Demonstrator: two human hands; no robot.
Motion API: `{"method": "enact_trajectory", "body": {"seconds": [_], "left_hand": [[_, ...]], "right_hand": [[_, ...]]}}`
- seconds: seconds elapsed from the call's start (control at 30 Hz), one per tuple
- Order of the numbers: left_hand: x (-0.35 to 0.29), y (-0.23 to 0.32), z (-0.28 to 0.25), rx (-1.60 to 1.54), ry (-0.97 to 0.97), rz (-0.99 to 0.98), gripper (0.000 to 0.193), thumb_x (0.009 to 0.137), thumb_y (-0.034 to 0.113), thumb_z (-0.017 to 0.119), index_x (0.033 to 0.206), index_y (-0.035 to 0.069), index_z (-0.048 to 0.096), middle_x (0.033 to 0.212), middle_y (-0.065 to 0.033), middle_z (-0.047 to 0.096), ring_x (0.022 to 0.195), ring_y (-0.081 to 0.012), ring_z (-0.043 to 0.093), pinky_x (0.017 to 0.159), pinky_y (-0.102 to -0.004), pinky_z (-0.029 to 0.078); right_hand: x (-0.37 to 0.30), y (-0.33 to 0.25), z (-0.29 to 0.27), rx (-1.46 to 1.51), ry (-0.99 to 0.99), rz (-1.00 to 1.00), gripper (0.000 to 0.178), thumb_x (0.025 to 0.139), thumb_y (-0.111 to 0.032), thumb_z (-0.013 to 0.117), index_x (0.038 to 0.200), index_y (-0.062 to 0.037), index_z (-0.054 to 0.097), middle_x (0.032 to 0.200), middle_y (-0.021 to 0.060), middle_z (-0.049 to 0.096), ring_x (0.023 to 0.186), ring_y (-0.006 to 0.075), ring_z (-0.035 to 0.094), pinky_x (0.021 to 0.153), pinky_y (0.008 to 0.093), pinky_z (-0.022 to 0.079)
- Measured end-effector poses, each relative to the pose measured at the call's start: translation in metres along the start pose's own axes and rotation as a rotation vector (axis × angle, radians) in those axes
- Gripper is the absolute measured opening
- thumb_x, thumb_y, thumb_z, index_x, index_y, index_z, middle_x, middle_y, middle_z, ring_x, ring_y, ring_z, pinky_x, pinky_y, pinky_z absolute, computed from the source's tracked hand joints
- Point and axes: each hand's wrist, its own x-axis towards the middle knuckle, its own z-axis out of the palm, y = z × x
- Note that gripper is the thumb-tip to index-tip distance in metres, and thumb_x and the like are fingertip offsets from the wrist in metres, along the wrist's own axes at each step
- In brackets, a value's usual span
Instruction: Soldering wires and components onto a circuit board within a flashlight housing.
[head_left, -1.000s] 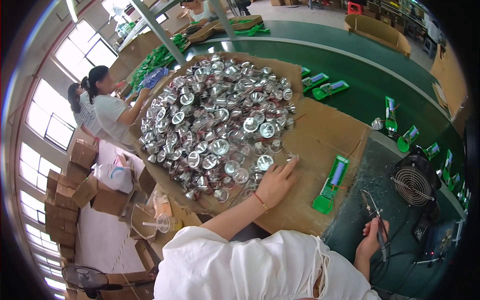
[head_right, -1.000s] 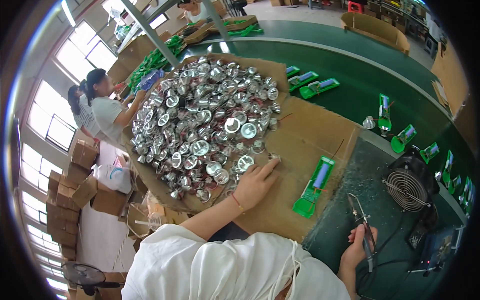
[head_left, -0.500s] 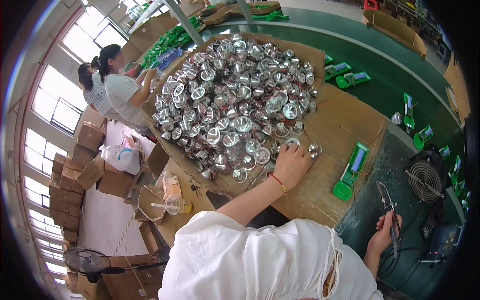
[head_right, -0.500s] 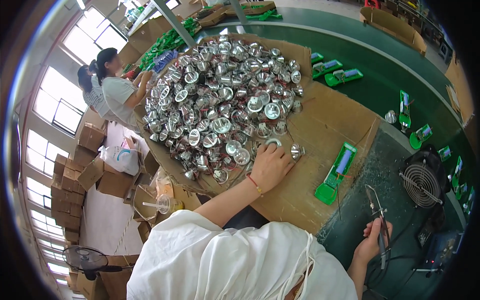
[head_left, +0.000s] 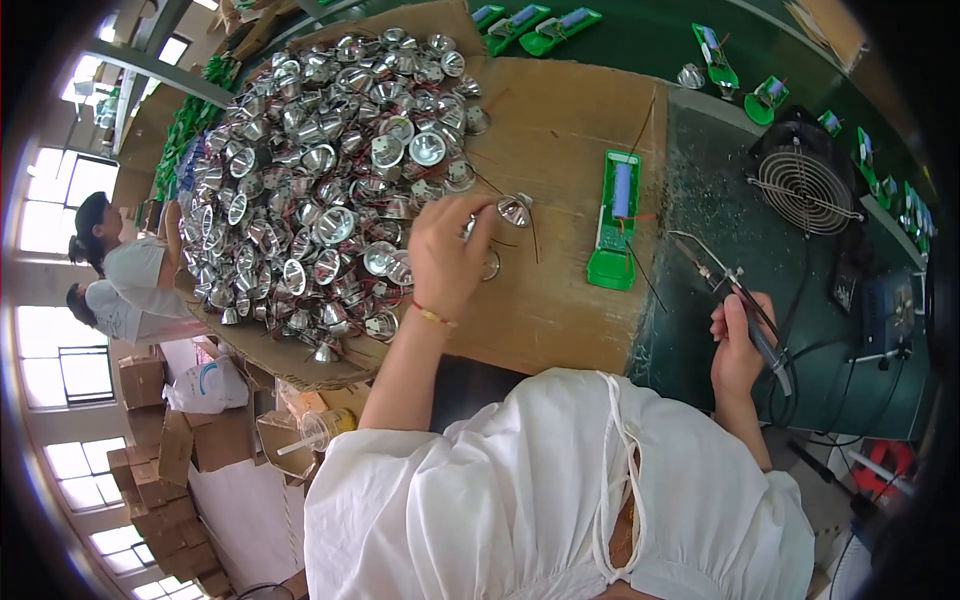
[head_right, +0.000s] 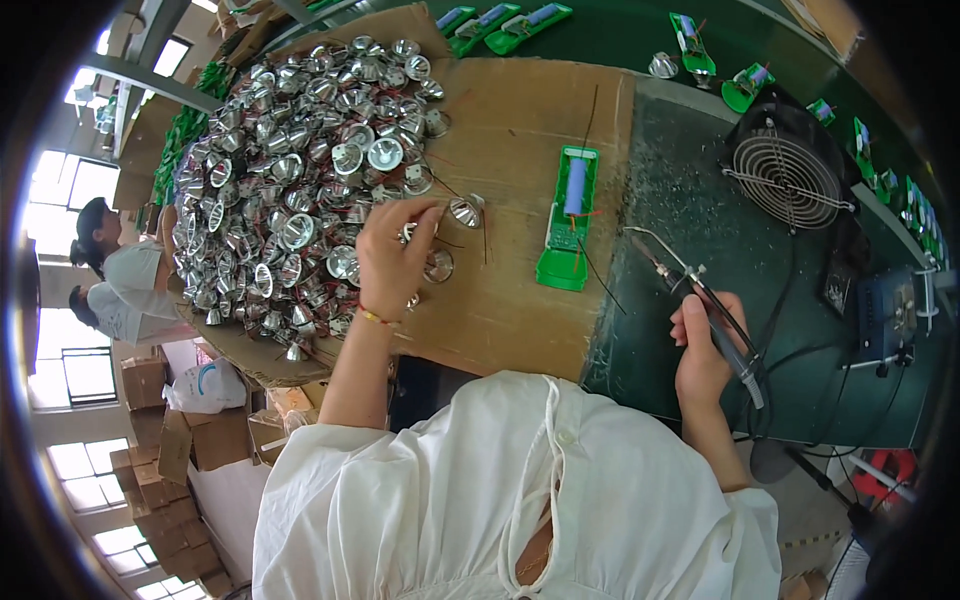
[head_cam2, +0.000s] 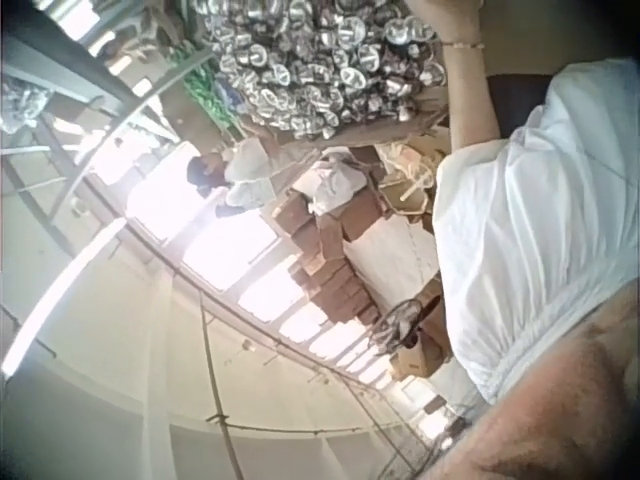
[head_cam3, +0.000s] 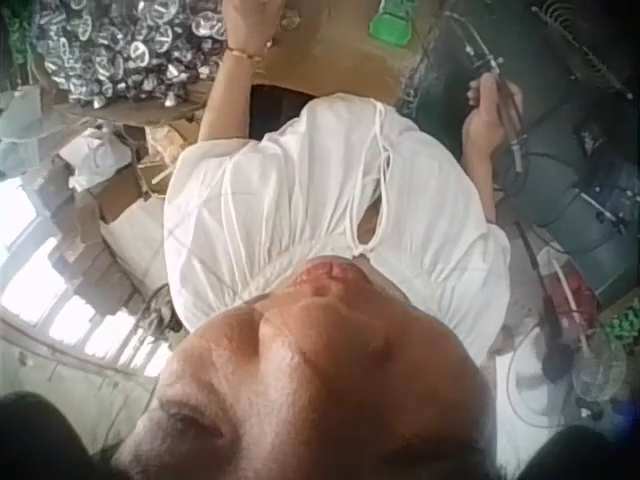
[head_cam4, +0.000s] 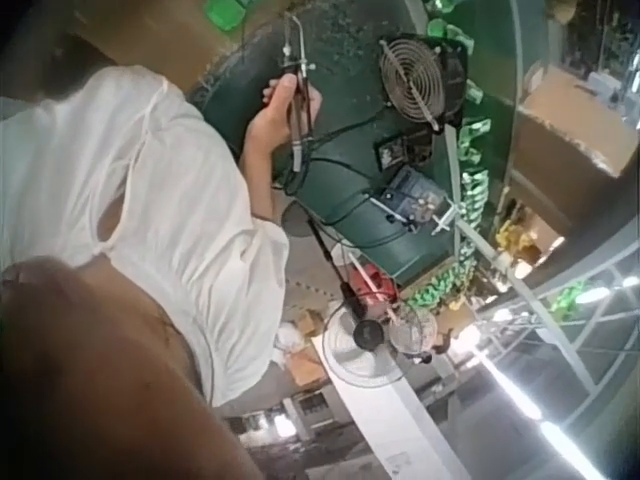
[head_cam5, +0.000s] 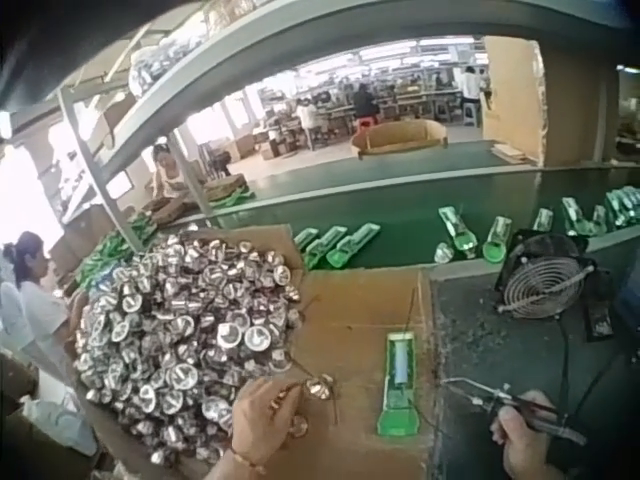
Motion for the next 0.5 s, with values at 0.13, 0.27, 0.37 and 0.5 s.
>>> {"method": "enact_trajectory", "body": {"seconds": [0.13, 0.27, 0.37, 0.5], "left_hand": [[-0.004, 0.022, -0.002, 0.19, -0.15, 0.16, 0.014, 0.068, 0.008, 0.065, 0.082, 0.01, 0.065, 0.095, -0.0061, 0.059, 0.099, -0.0276, 0.051, 0.084, -0.0393, 0.04], [0.0, 0.013, 0.024, 0.222, -0.227, 0.326, 0.012, 0.066, 0.009, 0.066, 0.078, 0.011, 0.066, 0.101, -0.0059, 0.058, 0.113, -0.0259, 0.044, 0.093, -0.0419, 0.032], [0.01, 0.028, 0.025, -0.061, -0.253, 0.046, 0.008, 0.073, 0.011, 0.065, 0.078, 0.006, 0.067, 0.079, -0.007, 0.063, 0.08, -0.0222, 0.059, 0.074, -0.0333, 0.044], [-0.01, 0.039, 0.032, -0.466, -0.526, -0.382, 0.013, 0.076, 0.013, 0.065, 0.08, 0.0, 0.066, 0.062, -0.0097, 0.061, 0.05, -0.0118, 0.055, 0.048, -0.0262, 0.042]], "right_hand": [[-0.001, 0.0, -0.002, -0.015, -0.024, 0.026, 0.013, 0.082, -0.01, 0.059, 0.088, -0.0003, 0.053, 0.065, 0.0062, 0.056, 0.051, 0.0079, 0.049, 0.046, 0.0182, 0.038], [-0.002, -0.003, 0.002, -0.021, -0.042, 0.036, 0.014, 0.082, -0.011, 0.06, 0.088, -0.0006, 0.053, 0.065, 0.0061, 0.057, 0.051, 0.0078, 0.049, 0.046, 0.0184, 0.038], [-0.004, -0.004, 0.0, -0.036, -0.054, 0.035, 0.015, 0.082, -0.012, 0.06, 0.088, -0.0003, 0.053, 0.065, 0.0065, 0.057, 0.052, 0.0076, 0.05, 0.047, 0.0187, 0.039], [-0.006, -0.009, 0.001, -0.039, -0.159, 0.02, 0.016, 0.08, -0.011, 0.061, 0.088, 0.0005, 0.053, 0.067, 0.0075, 0.059, 0.055, 0.0081, 0.053, 0.05, 0.0193, 0.042]]}}
